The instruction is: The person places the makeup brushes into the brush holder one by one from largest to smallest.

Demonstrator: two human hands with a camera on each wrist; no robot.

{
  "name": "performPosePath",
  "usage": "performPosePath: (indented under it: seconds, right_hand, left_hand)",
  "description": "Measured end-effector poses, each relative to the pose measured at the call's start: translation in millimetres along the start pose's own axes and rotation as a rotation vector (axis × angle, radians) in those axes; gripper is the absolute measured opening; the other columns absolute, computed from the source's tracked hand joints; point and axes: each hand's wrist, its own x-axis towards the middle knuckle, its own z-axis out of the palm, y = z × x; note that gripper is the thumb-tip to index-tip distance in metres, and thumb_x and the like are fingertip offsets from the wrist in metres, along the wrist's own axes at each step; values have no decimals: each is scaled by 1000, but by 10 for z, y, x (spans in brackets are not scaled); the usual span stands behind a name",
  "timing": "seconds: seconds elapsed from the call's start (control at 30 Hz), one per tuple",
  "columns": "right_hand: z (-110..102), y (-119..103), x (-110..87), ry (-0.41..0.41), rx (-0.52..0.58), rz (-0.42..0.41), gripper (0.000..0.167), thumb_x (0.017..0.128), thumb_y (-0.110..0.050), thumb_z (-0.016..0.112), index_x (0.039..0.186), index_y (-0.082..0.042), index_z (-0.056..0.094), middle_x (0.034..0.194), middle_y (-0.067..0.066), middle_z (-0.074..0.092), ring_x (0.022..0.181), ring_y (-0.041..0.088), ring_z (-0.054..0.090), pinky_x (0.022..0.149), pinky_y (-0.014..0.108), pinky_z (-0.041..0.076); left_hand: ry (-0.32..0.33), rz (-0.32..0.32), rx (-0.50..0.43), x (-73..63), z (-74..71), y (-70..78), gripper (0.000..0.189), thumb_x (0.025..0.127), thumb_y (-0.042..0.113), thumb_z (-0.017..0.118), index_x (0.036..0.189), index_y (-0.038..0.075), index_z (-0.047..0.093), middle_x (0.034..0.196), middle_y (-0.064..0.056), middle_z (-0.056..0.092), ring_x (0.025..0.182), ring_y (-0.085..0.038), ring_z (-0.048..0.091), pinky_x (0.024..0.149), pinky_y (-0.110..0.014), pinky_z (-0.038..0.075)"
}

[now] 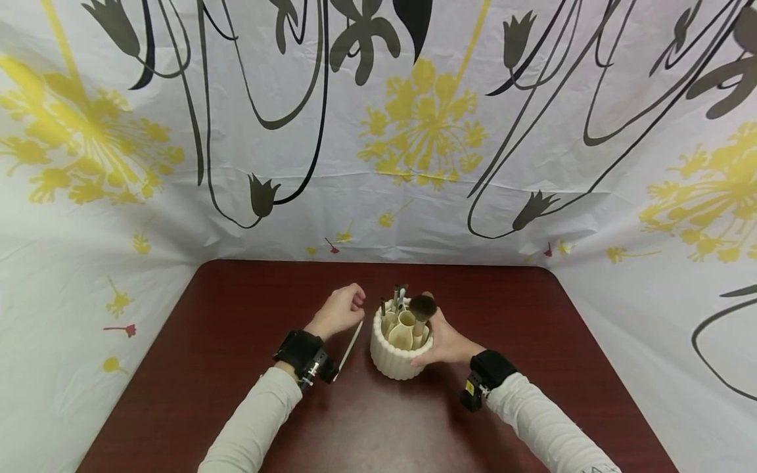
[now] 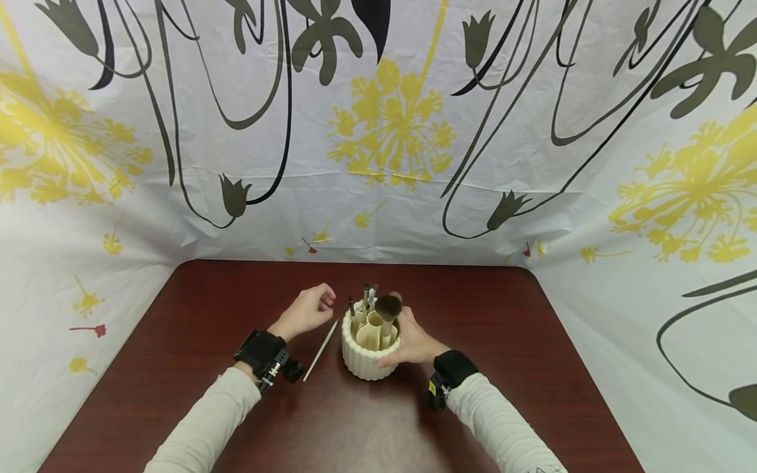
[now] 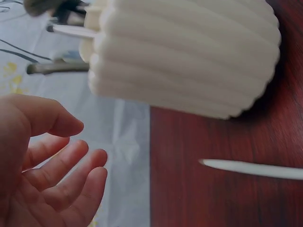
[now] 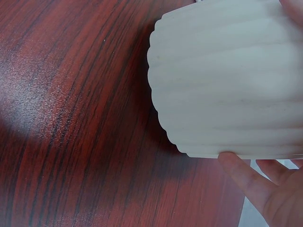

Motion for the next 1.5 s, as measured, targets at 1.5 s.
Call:
performPosePath:
  seconds: [1.5]
  right_hand:
    - [0,0,-3,-2,23,-15,115,52,-20,88,143,-15,17,147,20,-1,134,33,4,99,59,21]
  left_hand:
    - [-239,-226,166,-195,404,-489,32,72,15,73,95,1,56,85,-9,58,74,-20,55,62,-33,44]
